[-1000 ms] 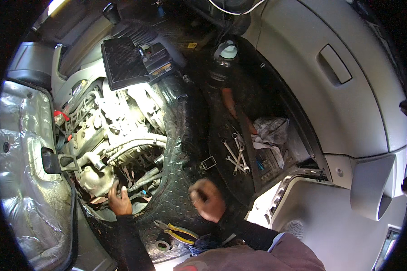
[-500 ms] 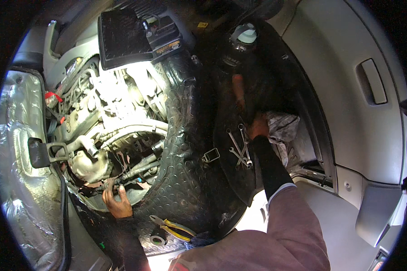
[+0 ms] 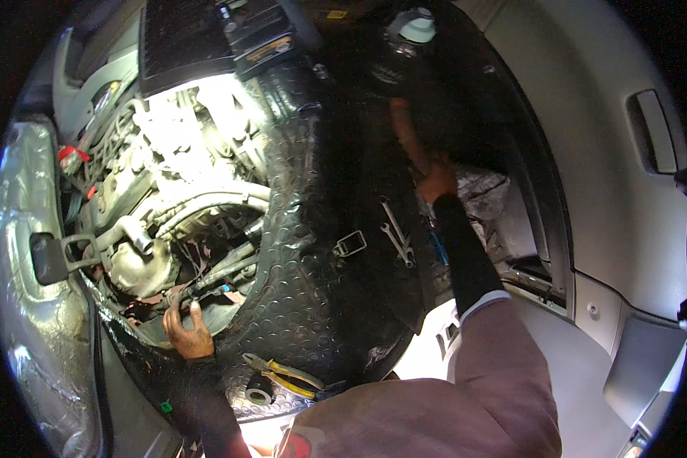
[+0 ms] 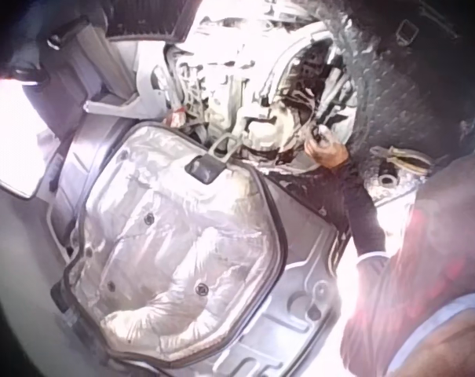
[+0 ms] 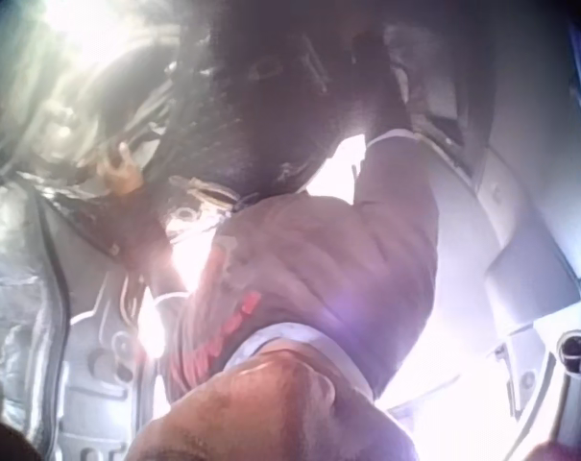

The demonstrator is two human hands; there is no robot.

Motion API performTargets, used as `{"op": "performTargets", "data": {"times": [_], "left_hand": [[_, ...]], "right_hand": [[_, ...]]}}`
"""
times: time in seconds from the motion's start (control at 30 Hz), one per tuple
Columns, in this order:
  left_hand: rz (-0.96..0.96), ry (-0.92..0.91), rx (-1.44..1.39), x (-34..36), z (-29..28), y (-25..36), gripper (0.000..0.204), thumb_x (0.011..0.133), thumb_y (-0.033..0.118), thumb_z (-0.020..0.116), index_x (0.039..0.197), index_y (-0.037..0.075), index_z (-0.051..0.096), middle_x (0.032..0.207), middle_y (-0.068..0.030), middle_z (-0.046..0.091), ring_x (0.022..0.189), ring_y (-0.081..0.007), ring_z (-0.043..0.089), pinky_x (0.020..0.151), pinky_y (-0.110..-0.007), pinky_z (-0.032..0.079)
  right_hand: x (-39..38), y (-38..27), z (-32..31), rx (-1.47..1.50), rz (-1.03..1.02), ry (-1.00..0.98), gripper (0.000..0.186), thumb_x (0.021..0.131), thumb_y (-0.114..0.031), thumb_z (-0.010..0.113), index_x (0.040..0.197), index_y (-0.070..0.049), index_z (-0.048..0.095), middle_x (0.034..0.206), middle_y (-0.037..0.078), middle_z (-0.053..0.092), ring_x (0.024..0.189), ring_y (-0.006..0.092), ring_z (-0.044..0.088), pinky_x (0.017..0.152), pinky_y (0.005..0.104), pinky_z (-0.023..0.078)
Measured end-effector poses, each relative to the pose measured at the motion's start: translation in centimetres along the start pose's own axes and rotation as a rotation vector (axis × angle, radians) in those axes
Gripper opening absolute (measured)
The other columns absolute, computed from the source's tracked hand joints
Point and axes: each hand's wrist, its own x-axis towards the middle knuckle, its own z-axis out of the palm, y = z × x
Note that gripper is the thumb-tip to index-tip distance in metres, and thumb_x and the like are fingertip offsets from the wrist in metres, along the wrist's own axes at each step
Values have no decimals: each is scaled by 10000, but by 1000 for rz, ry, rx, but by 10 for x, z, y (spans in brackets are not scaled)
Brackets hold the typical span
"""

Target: The person works inside a van's engine bay, using a wrench to tighten bolts on engine components and handling hoses and connectors. The person repeatedly reaches into the engine compartment, adjusts parts, and uses tools to secure connections.

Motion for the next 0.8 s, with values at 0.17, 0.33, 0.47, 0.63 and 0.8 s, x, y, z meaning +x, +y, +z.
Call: {"op": "performTargets", "data": {"times": [0.17,0.33,0.47,0.63,0.8], "left_hand": [[142,111,17,-3,11,-15,427,856,159,740,1234,58,570,1167,-163,594,1122,-372,544,959,-474,441],[-11,79,58,1,-20,-12,408,832,174,730,1207,56,621,1065,-165,647,1057,-358,565,950,-461,448],[-9,82,-61,8,3,2,391,813,144,733,1172,31,627,1062,-151,639,1029,-348,565,928,-464,454],[-132,26,-54,0,-12,-2,399,802,144,745,1177,59,635,1063,-140,640,1033,-345,566,934,-464,454],[-91,125,-83,0,-6,-3,400,786,111,751,1169,73,640,1117,-130,652,1099,-341,573,981,-449,452]], "right_hand": [[32,20,9,-327,57,-305,479,838,-366,724,1197,-60,647,1258,213,594,1114,342,598,950,447,484],[19,-42,-8,-382,163,-285,423,803,-406,745,1090,-97,717,1172,150,680,1014,279,660,878,421,523],[74,116,57,-752,7,-61,541,825,-403,730,1260,-99,625,1302,160,623,1186,339,601,966,465,481],[-12,-25,-28,-141,4,214,699,811,-339,763,1391,-62,488,1245,183,635,1167,378,592,981,469,448],[-63,-54,-47,111,-364,408,663,789,-310,792,1329,-28,531,1234,228,614,1136,414,581,1005,495,397]]}}
